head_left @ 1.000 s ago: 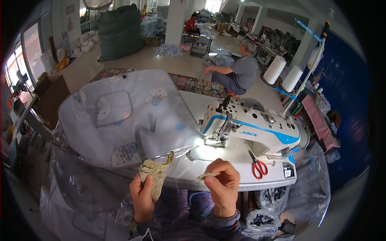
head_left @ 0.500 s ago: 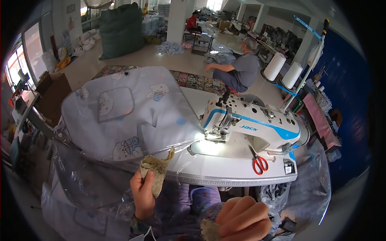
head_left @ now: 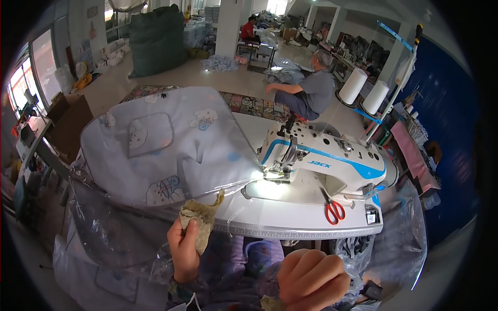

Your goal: Inspecting fabric pieces and removing loose threads by hand.

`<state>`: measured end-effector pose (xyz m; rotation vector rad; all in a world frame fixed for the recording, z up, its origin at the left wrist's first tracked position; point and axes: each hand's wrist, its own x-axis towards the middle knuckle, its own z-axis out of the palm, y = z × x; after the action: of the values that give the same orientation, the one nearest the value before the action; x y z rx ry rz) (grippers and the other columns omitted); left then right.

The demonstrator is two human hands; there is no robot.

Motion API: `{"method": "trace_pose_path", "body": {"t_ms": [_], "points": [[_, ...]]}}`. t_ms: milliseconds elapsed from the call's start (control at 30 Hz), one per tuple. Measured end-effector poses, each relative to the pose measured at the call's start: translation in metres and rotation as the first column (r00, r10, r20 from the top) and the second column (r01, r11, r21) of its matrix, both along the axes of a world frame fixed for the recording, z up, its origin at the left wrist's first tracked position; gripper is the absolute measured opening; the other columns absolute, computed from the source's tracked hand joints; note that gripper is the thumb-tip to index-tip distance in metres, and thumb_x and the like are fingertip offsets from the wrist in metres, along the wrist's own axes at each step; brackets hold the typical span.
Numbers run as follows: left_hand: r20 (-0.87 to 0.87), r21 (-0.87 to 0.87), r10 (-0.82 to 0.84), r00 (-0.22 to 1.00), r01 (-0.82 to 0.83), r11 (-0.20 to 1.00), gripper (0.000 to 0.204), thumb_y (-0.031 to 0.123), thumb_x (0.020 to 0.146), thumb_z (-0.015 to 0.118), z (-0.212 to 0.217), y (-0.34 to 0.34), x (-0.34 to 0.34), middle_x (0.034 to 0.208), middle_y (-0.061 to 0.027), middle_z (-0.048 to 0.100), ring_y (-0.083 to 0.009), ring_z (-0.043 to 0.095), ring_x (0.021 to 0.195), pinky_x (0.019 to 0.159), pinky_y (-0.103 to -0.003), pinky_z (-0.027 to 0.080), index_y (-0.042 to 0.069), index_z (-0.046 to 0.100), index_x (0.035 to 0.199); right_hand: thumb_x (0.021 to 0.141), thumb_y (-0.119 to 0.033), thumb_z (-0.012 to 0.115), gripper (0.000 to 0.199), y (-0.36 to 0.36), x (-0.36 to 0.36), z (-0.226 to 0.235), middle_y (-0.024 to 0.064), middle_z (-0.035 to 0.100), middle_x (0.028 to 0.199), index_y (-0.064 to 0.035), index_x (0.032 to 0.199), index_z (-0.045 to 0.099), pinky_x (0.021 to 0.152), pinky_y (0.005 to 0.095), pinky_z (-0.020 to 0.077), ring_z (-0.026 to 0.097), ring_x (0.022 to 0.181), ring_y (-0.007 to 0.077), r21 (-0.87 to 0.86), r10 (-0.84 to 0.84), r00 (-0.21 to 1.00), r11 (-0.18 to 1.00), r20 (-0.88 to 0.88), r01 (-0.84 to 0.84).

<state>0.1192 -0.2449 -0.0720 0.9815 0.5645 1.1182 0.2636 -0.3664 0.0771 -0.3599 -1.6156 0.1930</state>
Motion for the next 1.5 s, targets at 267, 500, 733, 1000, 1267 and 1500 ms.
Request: {"method": "trace_pose_path", "body": {"t_ms": [267, 500, 733, 1000, 1267, 1500], "points": [[0.037, 0.014, -0.036, 0.999, 0.036, 0.999, 0.025, 0.008, 0.1, 0.052, 0.004, -0.007, 0.005, 0.102, -0.005, 0.067, -0.0084, 0.06, 0.088, 0.08, -0.025, 0.048, -0.007, 0.059, 0.118, 0.084, -0.01, 0.076, 0.012, -0.011, -0.021, 0.006, 0.0111, 0.059, 0.092, 0.0, 0.084, 0.068, 0.058, 0.0253, 0.0458, 0.058, 0.075, 0.0172, 0.045, -0.036, 0.997, 0.998, -0.072, 0.039], [0.029, 0.037, -0.029, 0.999, 0.027, 0.999, 0.025, 0.008, 0.1, 0.053, -0.002, -0.006, 0.002, 0.103, -0.005, 0.067, -0.0086, 0.06, 0.089, 0.081, -0.025, 0.048, -0.007, 0.059, 0.119, 0.082, -0.004, 0.074, 0.01, -0.011, -0.024, -0.015, 0.0139, 0.06, 0.089, 0.0031, 0.085, 0.067, 0.056, 0.0272, 0.0485, 0.06, 0.069, 0.0191, 0.048, -0.177, 0.96, 0.98, -0.216, 0.191], [0.01, 0.021, -0.026, 1.0, 0.025, 0.999, 0.025, 0.008, 0.1, 0.051, 0.004, -0.008, 0.0, 0.104, -0.0062, 0.067, -0.0093, 0.061, 0.089, 0.081, -0.026, 0.049, -0.007, 0.059, 0.119, 0.075, 0.005, 0.073, 0.011, 0.0, -0.018, -0.033, 0.015, 0.06, 0.084, 0.0045, 0.084, 0.068, 0.058, 0.0311, 0.0511, 0.062, 0.066, 0.0223, -0.226, -0.478, 0.748, 0.878, -0.46, 0.423], [0.012, 0.02, -0.042, 0.999, 0.042, 0.999, 0.027, 0.009, 0.1, 0.051, 0.002, -0.013, -0.005, 0.106, -0.0069, 0.067, -0.01, 0.061, 0.091, 0.083, -0.026, 0.05, -0.008, 0.058, 0.121, 0.076, 0.0, 0.079, 0.025, -0.003, -0.02, -0.035, 0.009, 0.047, 0.075, 0.0, 0.079, 0.054, 0.041, 0.0238, 0.0343, 0.044, 0.052, 0.0121, -0.17, -0.497, 0.792, 0.867, -0.355, 0.468], [0.063, 0.025, -0.061, 0.996, 0.06, 0.998, 0.028, 0.01, 0.1, 0.052, 0.008, -0.022, -0.004, 0.108, -0.0063, 0.067, -0.0092, 0.061, 0.092, 0.084, -0.026, 0.049, -0.007, 0.058, 0.122, 0.075, -0.001, 0.081, 0.022, -0.022, -0.024, -0.033, 0.0158, 0.059, 0.082, 0.0064, 0.087, 0.064, 0.049, 0.0284, 0.048, 0.057, 0.059, 0.0179, -0.112, -0.4, 0.79, 0.911, -0.464, 0.396], [0.064, 0.018, -0.031, 0.997, 0.03, 0.999, 0.028, 0.011, 0.1, 0.053, 0.006, -0.034, -0.013, 0.107, -0.0059, 0.067, -0.0091, 0.06, 0.091, 0.083, -0.026, 0.049, -0.007, 0.058, 0.121, 0.075, -0.001, 0.082, 0.022, -0.034, -0.035, -0.038, 0.0155, 0.059, 0.082, 0.0053, 0.087, 0.065, 0.05, 0.0279, 0.0472, 0.058, 0.059, 0.0179, -0.136, -0.423, 0.786, 0.903, -0.452, 0.408]]}}
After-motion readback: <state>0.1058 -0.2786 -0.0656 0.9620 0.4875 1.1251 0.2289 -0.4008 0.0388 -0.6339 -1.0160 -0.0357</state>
